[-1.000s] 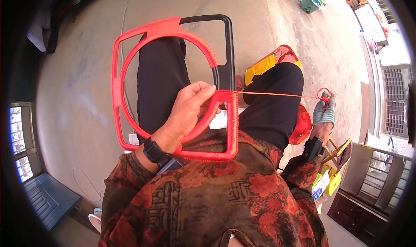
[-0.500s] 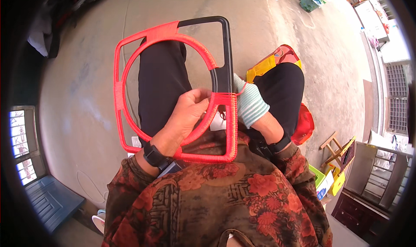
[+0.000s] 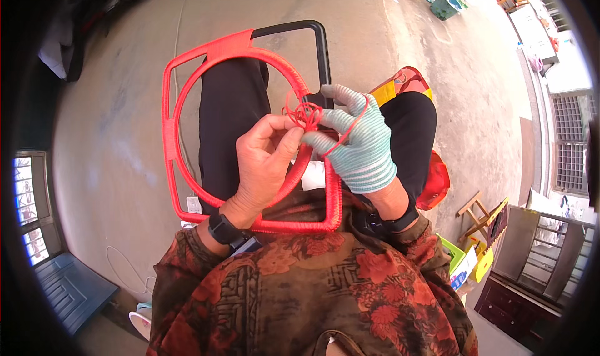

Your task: Wrapping a red and black plastic frame with red cord.

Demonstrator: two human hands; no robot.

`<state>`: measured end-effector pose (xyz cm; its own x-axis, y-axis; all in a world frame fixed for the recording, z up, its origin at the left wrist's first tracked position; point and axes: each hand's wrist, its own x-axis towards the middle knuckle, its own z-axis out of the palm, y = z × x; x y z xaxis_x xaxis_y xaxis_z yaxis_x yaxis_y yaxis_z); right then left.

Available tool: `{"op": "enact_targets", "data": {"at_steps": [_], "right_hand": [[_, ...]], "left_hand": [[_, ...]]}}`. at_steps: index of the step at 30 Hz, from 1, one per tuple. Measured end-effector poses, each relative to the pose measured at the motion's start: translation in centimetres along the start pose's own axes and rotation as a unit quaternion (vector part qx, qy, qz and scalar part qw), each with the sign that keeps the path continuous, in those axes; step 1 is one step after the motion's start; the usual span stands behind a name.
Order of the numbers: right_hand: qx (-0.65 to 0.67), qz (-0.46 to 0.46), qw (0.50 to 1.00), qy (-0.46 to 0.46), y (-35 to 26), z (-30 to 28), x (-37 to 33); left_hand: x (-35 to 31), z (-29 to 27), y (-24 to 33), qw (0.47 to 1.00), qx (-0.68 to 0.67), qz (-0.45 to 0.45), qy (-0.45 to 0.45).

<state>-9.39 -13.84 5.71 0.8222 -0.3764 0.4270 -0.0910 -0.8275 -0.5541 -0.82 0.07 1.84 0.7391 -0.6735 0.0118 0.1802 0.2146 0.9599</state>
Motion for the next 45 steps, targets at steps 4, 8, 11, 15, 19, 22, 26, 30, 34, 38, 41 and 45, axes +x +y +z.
{"op": "enact_targets", "data": {"at_steps": [4,8,11,15,19,22,26,30,34,38,41,45], "right_hand": [[0.167,0.128,0.977,0.026,1.0,0.0,-1.2],[0.125,0.042,0.987,-0.088,4.0,-3.7,-2.1],[0.204,0.129,0.969,-0.056,7.9,-5.0,-4.7],[0.665,0.300,0.657,0.191,6.9,-7.4,-5.2],[0.849,0.166,0.472,0.170,9.9,-8.5,-6.0],[0.767,0.275,0.554,0.171,11.3,-8.4,-7.1],[0.606,0.377,0.683,0.158,12.0,-7.8,-8.9],[0.560,0.373,0.718,0.179,11.8,-7.6,-8.3],[0.499,0.439,0.698,0.266,12.0,-6.7,-5.4],[0.325,0.294,0.867,0.239,6.5,-3.7,-0.9],[-0.049,-0.104,0.989,0.089,2.1,-2.3,0.8],[-0.162,-0.219,0.962,0.030,0.3,-1.8,1.8]], "left_hand": [[0.3,0.4,0.2,1.000,0.000,0.024,0.004],[0.3,-0.5,-0.3,0.997,-0.006,-0.073,0.006],[0.5,-0.5,-0.6,0.989,-0.021,-0.146,-0.020],[0.7,-0.3,-0.7,0.975,-0.077,-0.196,-0.067],[0.5,-0.1,-0.2,0.959,-0.137,-0.241,-0.062],[0.6,0.2,-0.4,0.960,-0.159,-0.216,-0.079],[0.5,-0.3,-0.7,0.946,-0.221,-0.216,-0.095],[0.7,-0.5,-0.6,0.924,-0.265,-0.259,-0.095],[0.8,-0.5,-0.5,0.924,-0.247,-0.273,-0.106],[0.7,-0.2,-0.5,0.943,-0.204,-0.248,-0.090],[1.0,0.1,0.2,0.936,-0.252,-0.241,-0.047],[0.9,0.0,-0.2,0.957,-0.221,-0.187,0.016]]}}
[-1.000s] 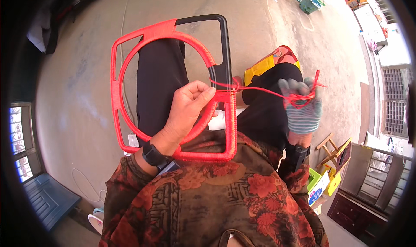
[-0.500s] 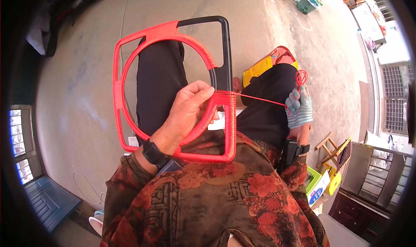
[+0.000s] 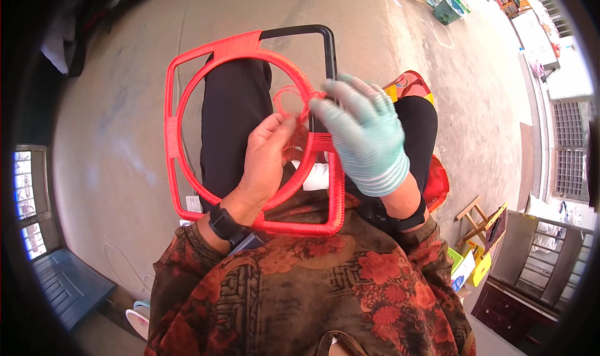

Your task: Wrapping a red and black plastic frame with red cord.

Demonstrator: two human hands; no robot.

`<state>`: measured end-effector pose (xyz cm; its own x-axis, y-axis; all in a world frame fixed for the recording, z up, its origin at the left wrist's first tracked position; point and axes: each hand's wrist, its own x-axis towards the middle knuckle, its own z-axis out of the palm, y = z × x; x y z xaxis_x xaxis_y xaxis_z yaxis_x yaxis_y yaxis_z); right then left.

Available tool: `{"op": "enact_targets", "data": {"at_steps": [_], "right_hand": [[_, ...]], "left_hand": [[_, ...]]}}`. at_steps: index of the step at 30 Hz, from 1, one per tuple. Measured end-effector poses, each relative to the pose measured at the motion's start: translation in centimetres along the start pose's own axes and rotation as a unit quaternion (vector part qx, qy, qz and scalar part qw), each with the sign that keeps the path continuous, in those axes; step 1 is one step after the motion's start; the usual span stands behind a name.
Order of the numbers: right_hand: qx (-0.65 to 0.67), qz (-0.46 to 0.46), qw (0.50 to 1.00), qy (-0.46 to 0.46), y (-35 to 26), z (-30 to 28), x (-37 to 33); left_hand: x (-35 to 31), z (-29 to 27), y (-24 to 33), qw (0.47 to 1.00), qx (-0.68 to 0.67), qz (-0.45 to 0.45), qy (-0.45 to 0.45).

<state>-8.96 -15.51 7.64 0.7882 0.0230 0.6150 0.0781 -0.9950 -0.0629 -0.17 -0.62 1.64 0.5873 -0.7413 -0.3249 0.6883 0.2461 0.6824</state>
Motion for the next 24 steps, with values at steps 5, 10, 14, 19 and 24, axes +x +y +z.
{"op": "enact_targets", "data": {"at_steps": [5,10,14,19,24], "right_hand": [[0.427,0.503,0.748,-0.074,0.2,-0.1,-2.3],[0.478,0.499,0.672,-0.265,1.8,1.9,-3.8],[0.461,0.458,0.713,-0.265,1.8,1.9,-3.2],[0.445,0.418,0.770,-0.183,2.8,2.5,-5.3],[0.617,0.433,0.657,0.003,1.8,-0.2,-5.6]], "left_hand": [[0.6,-2.2,-1.7,0.996,0.090,-0.004,0.004],[0.7,-1.8,-1.3,0.980,0.200,-0.014,-0.015],[0.5,-1.1,-1.5,0.998,0.021,-0.035,-0.040],[0.3,0.0,-0.7,0.995,-0.069,-0.051,-0.043],[0.1,0.0,-0.6,0.995,-0.028,-0.068,-0.072]]}}
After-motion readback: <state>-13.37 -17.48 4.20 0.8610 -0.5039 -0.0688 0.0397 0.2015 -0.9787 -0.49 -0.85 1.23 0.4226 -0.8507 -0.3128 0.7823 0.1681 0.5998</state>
